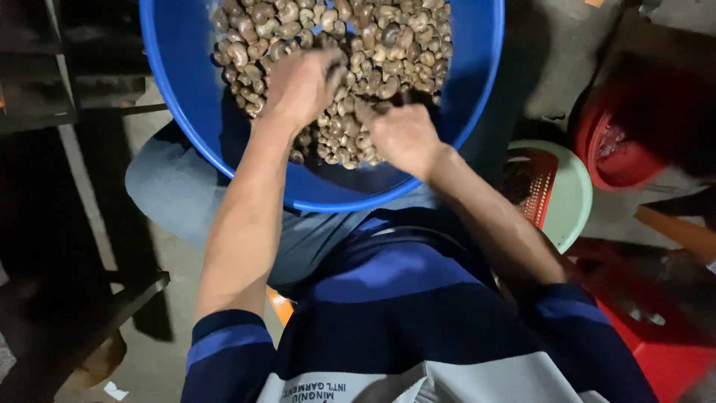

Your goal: Sifting through a large bowl of nuts by hand to inspect or sort them.

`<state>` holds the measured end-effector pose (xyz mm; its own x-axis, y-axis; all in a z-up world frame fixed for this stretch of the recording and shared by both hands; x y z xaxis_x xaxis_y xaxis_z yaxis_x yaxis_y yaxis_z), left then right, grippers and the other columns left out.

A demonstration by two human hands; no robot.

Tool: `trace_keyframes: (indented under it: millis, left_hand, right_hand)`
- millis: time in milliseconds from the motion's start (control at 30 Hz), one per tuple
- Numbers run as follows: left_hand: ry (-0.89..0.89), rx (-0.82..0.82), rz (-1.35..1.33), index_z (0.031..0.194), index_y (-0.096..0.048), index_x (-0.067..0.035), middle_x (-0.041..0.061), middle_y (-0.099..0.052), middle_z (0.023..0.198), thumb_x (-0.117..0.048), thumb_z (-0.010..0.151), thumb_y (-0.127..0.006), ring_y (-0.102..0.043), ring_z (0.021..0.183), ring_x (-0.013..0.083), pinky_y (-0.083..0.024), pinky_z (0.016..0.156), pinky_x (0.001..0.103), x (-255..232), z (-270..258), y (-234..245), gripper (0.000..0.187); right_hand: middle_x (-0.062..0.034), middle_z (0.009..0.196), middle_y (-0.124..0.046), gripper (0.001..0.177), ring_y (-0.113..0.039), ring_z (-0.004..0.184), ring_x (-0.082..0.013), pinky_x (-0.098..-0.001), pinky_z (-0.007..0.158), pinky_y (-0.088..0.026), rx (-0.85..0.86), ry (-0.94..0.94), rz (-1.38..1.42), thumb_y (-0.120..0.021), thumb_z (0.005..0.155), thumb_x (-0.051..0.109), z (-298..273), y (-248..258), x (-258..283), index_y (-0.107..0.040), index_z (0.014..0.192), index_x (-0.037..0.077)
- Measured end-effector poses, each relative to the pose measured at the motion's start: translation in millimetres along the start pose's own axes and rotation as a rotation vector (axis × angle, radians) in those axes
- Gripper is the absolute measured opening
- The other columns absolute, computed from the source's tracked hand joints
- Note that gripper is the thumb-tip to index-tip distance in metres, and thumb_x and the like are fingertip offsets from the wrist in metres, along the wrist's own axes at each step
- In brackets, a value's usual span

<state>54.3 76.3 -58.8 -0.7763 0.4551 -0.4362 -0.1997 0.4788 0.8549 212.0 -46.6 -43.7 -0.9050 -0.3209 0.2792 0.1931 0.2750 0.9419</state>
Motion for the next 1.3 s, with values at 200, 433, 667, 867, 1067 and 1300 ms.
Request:
trace_keyframes:
  millis: [200,433,667,867,1067,1300]
  left_hand:
    - [0.024,0.228,0.028,0.134,-0.071,-0.02,0.014,-0.076,0.096,-0.017,0.091,-0.072,-0.072,0.085,0.0376,-0.055,0.083,0.054,-7,-24,-2,0.043]
    - [0.041,0.224,-0.022,0.135,-0.068,-0.019,0.01,-0.071,0.09,-0.019,0.095,-0.07,-0.065,0.079,0.0293,-0.055,0.086,0.049,-13,-30,-2,0.04]
    - [0.029,0.286,-0.029,0.141,-0.064,-0.014,0.018,-0.075,0.098,0.007,0.084,-0.057,-0.07,0.091,0.0382,-0.05,0.099,0.053,-40,-29,1,0.061]
    - [0.082,0.355,-0.008,0.147,-0.059,-0.017,0.008,-0.064,0.083,-0.003,0.093,-0.067,-0.061,0.068,0.0236,-0.058,0.074,0.043,-36,-27,-2,0.057]
    - [-0.091,0.192,-0.086,0.111,-0.07,-0.008,0.008,-0.071,0.078,-0.009,0.095,-0.074,-0.068,0.065,0.0217,-0.062,0.064,0.041,-28,-26,-23,0.016]
    - [-0.159,0.508,0.108,0.077,-0.071,0.005,0.02,-0.068,0.073,0.004,0.079,-0.068,-0.065,0.063,0.0371,-0.056,0.07,0.051,-53,-51,-39,0.004]
  right_hand:
    - [-0.0206,0.076,-0.072,0.018,-0.068,0.065,-0.0461,-0.0548,0.059,-0.051,0.29,-0.104,0.203,-0.054,0.092,0.019,-17,11,-3,-0.065,0.087,0.005]
    - [-0.0096,0.072,-0.065,0.035,-0.043,0.034,-0.0108,-0.0251,0.025,-0.027,-0.278,-0.111,0.128,-0.047,0.103,0.017,-18,17,-62,-0.068,0.113,-0.009]
    - [-0.0156,0.063,-0.066,0.023,-0.059,0.045,-0.0258,-0.0425,0.044,-0.049,0.319,-0.316,-0.003,-0.046,0.092,0.01,-9,29,-53,-0.063,0.081,-0.001]
    - [-0.0024,0.058,-0.058,0.034,-0.049,0.043,-0.0147,-0.0295,0.04,-0.041,0.425,-0.304,0.016,-0.046,0.097,0.008,-3,2,-43,-0.064,0.068,0.009]
    - [-0.0192,0.074,-0.069,0.022,-0.066,0.054,-0.0342,-0.0477,0.055,-0.053,0.303,-0.256,0.136,-0.044,0.104,0.01,-12,38,-27,-0.058,0.111,-0.005]
    - [-0.0176,0.076,-0.074,0.023,-0.07,0.057,-0.0382,-0.0493,0.055,-0.054,0.255,-0.219,0.105,-0.051,0.108,0.024,-22,50,-28,-0.067,0.11,0.008]
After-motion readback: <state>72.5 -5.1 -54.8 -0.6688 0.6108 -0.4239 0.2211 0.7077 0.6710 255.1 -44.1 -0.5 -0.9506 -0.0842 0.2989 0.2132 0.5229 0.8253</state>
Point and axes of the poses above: each hand's wrist, its own z-axis towards the middle knuckle, its own y-axis out of the back of the hand, x = y × z, the point moved 2 cm from there along z, towards the middle knuckle
